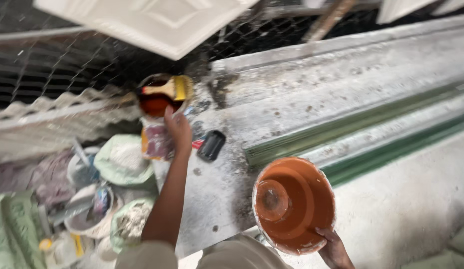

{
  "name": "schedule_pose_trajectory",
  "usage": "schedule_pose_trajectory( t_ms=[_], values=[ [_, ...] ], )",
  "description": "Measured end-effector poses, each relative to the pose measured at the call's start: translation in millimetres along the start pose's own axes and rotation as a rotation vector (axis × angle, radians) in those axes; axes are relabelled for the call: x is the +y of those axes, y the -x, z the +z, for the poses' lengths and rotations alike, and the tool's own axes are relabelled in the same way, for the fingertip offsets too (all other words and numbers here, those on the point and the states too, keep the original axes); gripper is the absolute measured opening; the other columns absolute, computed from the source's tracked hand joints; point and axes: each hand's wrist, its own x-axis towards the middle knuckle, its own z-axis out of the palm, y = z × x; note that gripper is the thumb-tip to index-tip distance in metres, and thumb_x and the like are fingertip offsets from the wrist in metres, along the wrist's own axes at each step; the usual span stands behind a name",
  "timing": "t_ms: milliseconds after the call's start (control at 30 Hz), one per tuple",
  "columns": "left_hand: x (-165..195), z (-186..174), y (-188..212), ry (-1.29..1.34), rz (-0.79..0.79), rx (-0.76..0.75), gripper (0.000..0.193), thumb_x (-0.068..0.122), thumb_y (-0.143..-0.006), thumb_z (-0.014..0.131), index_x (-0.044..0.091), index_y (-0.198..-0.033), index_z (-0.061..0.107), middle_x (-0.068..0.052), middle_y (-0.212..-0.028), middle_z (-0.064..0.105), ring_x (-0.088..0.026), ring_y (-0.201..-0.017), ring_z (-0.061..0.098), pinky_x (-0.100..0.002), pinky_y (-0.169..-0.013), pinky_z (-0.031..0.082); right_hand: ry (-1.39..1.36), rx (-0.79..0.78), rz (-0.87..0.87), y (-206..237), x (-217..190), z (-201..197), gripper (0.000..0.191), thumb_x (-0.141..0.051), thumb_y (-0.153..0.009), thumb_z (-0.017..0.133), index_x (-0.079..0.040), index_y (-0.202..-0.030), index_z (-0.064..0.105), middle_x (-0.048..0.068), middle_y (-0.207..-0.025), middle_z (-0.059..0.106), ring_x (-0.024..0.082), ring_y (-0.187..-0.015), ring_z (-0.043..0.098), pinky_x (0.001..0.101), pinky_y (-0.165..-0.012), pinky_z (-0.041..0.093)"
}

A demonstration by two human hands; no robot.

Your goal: The person scrapes dried plaster residue out of a terracotta bowl by hand, taps and shakes the bowl to loosen debris, then fills it with water poured from a pink cup and swirls it to rinse. They then scoop white plaster powder from a lined sack into the bowl.

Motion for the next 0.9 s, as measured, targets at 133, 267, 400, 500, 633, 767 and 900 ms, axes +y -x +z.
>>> schedule_pose_trajectory(
  t_ms=[133, 267, 400, 500, 633, 767, 900],
  values=[
    [24, 15, 159, 0.275, -0.068, -0.158, 0.041, 0.013, -0.107, 0.055, -0.001, -0.145, 0.044, -0.015, -0.142, 0.055, -0.020, -0.116, 0.059, -0.032, -0.096, 0.049, -0.145, -0.073, -0.114, 8, -4, -54, 0.069, -0.017, -0.087, 0.057, 0.009, -0.147, 0.037, 0.022, -0.142, 0.057, 0.033, -0.130, 0.055, 0.0486, -0.111, 0.040],
    [59, 63, 318, 0.359, -0.266, -0.560, 0.030, 0.019, -0.107, 0.055, -0.001, -0.128, 0.054, -0.008, -0.118, 0.063, -0.014, -0.091, 0.064, -0.026, -0.077, 0.052, -0.214, -0.073, -0.197, 19, -5, -141, 0.066, -0.017, -0.087, 0.057, 0.009, -0.145, 0.040, 0.023, -0.140, 0.059, 0.032, -0.128, 0.057, 0.0468, -0.111, 0.042],
    [101, 143, 457, 0.223, -0.346, -0.982, 0.038, 0.031, -0.105, 0.047, 0.003, -0.127, 0.059, -0.003, -0.096, 0.066, -0.011, -0.070, 0.060, -0.027, -0.062, 0.050, -0.306, -0.062, -0.325, 35, 3, -268, 0.064, -0.013, -0.086, 0.057, 0.010, -0.144, 0.042, 0.022, -0.137, 0.061, 0.032, -0.125, 0.059, 0.0459, -0.109, 0.043],
    [136, 218, 555, 0.118, -0.348, -1.162, 0.044, 0.038, -0.107, 0.041, 0.004, -0.119, 0.065, -0.001, -0.079, 0.059, -0.010, -0.061, 0.056, -0.029, -0.056, 0.047, -0.364, 0.005, -0.336, 51, 8, -380, 0.061, -0.011, -0.087, 0.056, 0.011, -0.143, 0.044, 0.023, -0.133, 0.062, 0.033, -0.123, 0.060, 0.0476, -0.107, 0.044],
    [178, 309, 679, -0.082, -0.200, -1.313, 0.039, 0.041, -0.107, 0.042, 0.004, -0.108, 0.057, -0.006, -0.070, 0.052, -0.014, -0.059, 0.052, -0.034, -0.058, 0.046, -0.370, 0.092, -0.447, 72, 10, -516, 0.060, -0.008, -0.087, 0.055, 0.004, -0.145, 0.042, 0.019, -0.136, 0.060, 0.030, -0.125, 0.059, 0.0456, -0.107, 0.044],
    [202, 389, 769, -0.196, -0.141, -1.366, 0.037, 0.042, -0.106, 0.044, 0.006, -0.106, 0.052, -0.010, -0.069, 0.050, -0.019, -0.061, 0.049, -0.039, -0.061, 0.044, -0.423, 0.203, -0.439, 76, -1, -626, 0.061, -0.009, -0.089, 0.053, 0.000, -0.148, 0.041, 0.017, -0.138, 0.059, 0.030, -0.126, 0.057, 0.0455, -0.107, 0.044],
    [191, 483, 828, -0.302, -0.166, -1.422, 0.038, 0.045, -0.104, 0.045, 0.006, -0.105, 0.050, -0.011, -0.069, 0.052, -0.021, -0.060, 0.051, -0.041, -0.061, 0.045, -0.444, 0.254, -0.389, 44, -29, -718, 0.062, -0.013, -0.091, 0.054, 0.000, -0.150, 0.040, 0.017, -0.140, 0.059, 0.031, -0.128, 0.056, 0.0481, -0.107, 0.043]
  ],
)
